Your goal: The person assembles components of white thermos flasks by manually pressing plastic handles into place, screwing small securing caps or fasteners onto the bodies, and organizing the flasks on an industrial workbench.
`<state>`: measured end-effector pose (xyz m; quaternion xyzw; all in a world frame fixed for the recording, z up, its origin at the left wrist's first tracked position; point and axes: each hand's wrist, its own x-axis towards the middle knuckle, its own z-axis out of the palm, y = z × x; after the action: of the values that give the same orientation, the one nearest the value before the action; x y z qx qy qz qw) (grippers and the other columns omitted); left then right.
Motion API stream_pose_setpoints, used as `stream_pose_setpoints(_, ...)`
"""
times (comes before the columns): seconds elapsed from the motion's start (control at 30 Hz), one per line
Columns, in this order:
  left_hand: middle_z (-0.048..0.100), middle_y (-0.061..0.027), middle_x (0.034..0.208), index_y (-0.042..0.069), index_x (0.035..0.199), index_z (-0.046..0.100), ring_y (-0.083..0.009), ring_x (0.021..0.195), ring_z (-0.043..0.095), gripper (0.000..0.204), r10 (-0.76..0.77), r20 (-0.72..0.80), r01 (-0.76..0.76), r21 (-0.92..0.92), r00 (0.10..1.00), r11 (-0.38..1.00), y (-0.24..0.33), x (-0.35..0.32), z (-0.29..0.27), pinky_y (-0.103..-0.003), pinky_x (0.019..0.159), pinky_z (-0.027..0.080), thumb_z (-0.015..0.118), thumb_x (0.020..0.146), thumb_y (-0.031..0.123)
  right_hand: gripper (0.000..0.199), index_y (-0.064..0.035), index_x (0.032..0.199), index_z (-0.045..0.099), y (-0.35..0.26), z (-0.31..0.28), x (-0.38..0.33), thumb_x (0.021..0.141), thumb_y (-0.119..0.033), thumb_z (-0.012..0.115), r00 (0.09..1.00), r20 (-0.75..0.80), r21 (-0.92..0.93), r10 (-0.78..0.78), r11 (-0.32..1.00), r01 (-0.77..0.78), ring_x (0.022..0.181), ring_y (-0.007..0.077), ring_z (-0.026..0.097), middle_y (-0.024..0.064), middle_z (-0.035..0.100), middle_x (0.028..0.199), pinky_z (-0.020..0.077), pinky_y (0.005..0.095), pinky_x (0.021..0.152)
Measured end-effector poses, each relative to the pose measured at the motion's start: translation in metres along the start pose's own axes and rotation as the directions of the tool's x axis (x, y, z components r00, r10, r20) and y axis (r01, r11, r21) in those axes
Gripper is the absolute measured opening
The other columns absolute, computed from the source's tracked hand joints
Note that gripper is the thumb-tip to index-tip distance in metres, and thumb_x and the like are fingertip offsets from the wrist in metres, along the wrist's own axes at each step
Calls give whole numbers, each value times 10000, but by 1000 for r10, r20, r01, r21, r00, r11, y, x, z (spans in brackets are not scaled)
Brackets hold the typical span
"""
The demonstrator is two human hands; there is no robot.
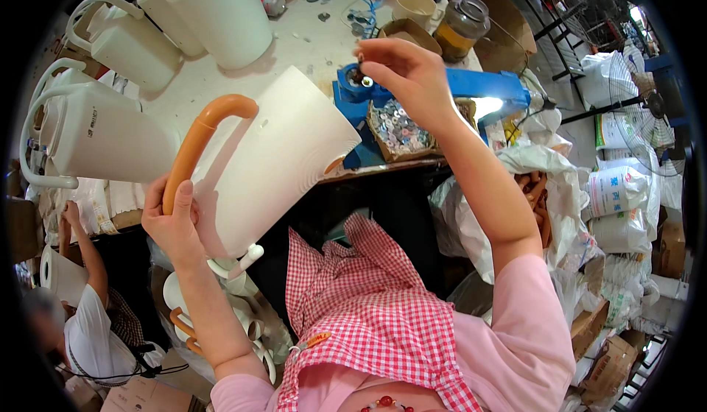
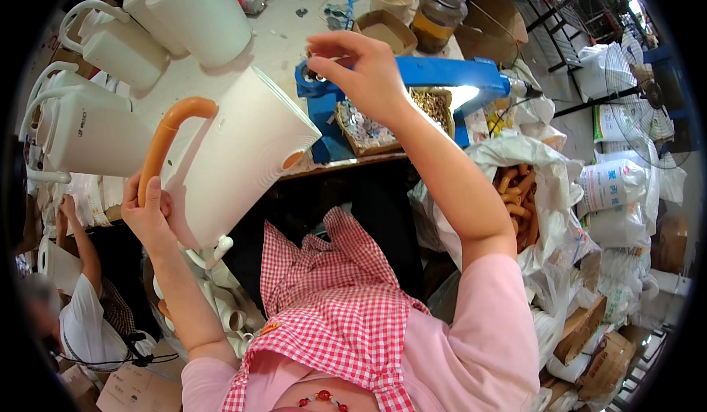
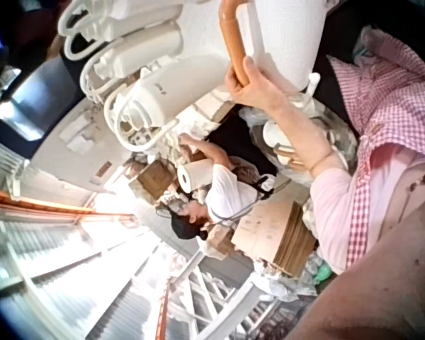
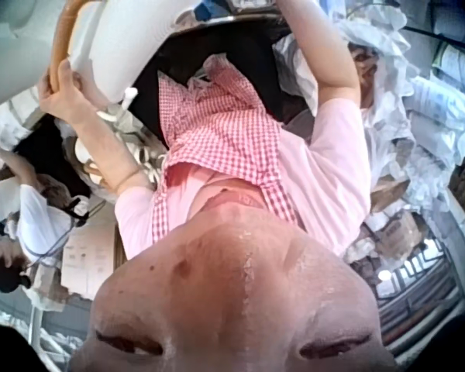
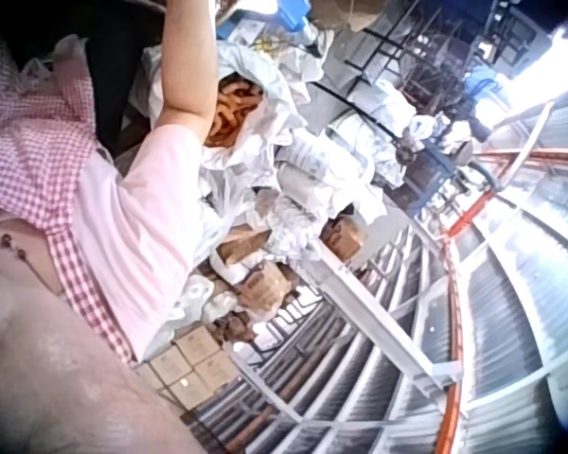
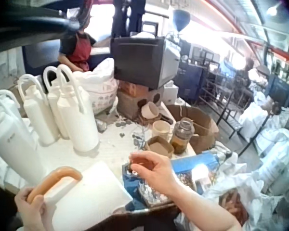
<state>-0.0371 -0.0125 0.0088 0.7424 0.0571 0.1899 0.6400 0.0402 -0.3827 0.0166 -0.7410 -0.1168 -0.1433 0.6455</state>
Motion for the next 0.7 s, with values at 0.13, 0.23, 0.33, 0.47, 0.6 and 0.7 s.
stream_pose_setpoints(0.13,602,7,738,-27,1018,666,-54,571,510,255,-42,1,42,-27,999,999,8,4,-13,-196,519,412,804,828,73,159,4,1054,721,-14,-41,5,947,-109,690,991,-134,-29,-22,999,18,873,96,683,60,747,939,545,239,790)
stream_pose_setpoints(0.23,635,-4,792,-33,982,660,-96,679,584,261,105,-11,-100,229,994,968,-3,10,-41,-236,640,497,775,749,-4,171,4,1005,723,-31,-52,58,963,-144,648,1000,21,-195,14,981,-9,796,82,667,49,739,872,530,227,740)
stream_pose_setpoints(0.33,664,-32,828,-33,915,668,-132,764,618,313,135,97,-157,274,986,949,11,9,-30,-270,732,523,794,629,-15,299,8,1017,734,-13,-24,123,940,-274,671,941,262,-333,212,936,-119,839,117,687,67,744,910,538,262,746)
stream_pose_setpoints(0.47,643,-40,853,-19,897,658,-144,787,608,344,129,190,-181,293,973,939,6,13,-33,-271,739,495,822,614,88,352,-2,1031,744,65,26,223,837,-295,725,862,475,-624,174,757,191,868,255,720,154,750,967,556,350,803)
stream_pose_setpoints(0.6,650,-52,840,-13,880,655,-157,781,615,400,60,149,-113,377,987,919,19,17,-34,-275,728,489,854,575,152,427,-2,1115,705,158,87,299,818,-307,732,878,443,-784,183,553,281,1019,338,687,203,714,1101,538,418,882)
stream_pose_setpoints(0.7,641,-58,794,2,851,650,-145,722,605,486,56,126,-103,409,991,907,24,26,-23,-258,672,470,922,551,270,482,-10,1192,668,199,124,334,832,-321,740,892,413,-860,187,402,314,1084,342,660,209,689,1164,527,427,912)
